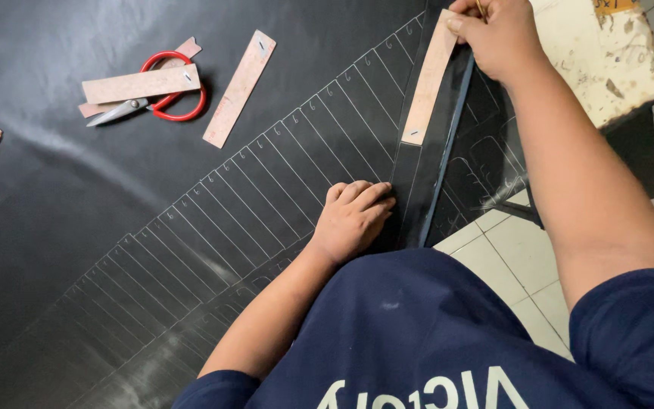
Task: The person marks a large black sheet of fabric using a wooden ruler and a pencil, then cuts along the marked lines with red-handled scissors. The person gathers the cut strips and places them on a nearby table.
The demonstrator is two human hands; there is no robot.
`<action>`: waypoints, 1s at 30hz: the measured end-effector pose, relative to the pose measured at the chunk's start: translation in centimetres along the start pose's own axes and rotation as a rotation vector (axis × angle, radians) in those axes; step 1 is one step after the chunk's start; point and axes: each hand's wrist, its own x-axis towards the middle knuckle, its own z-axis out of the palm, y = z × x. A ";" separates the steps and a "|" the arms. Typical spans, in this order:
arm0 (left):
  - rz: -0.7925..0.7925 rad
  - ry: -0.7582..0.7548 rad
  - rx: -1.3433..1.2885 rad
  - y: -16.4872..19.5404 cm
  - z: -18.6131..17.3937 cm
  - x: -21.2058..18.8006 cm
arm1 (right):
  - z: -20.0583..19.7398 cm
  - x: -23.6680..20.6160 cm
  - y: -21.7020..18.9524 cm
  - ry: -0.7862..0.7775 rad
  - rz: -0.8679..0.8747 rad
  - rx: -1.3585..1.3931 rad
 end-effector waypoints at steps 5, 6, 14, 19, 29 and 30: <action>0.006 -0.047 -0.034 -1.2 0.6 1.4 | 0.1 0.1 0.4 0.011 -0.015 -0.031; 0.010 -0.054 -0.033 -1.6 0.7 2.0 | 0.2 0.2 0.4 0.010 -0.013 -0.015; -0.072 0.156 0.080 -4.6 0.5 7.3 | 0.5 0.6 -0.4 0.032 0.016 -0.042; -0.136 0.105 0.062 -5.6 0.6 10.0 | 0.6 0.5 -0.7 0.049 0.002 -0.098; -0.151 -0.217 0.127 -6.2 0.3 13.4 | 0.5 0.7 -0.5 0.079 -0.042 -0.105; -0.149 -0.213 0.127 -6.2 0.4 13.3 | 0.5 0.4 -0.4 0.093 -0.091 -0.132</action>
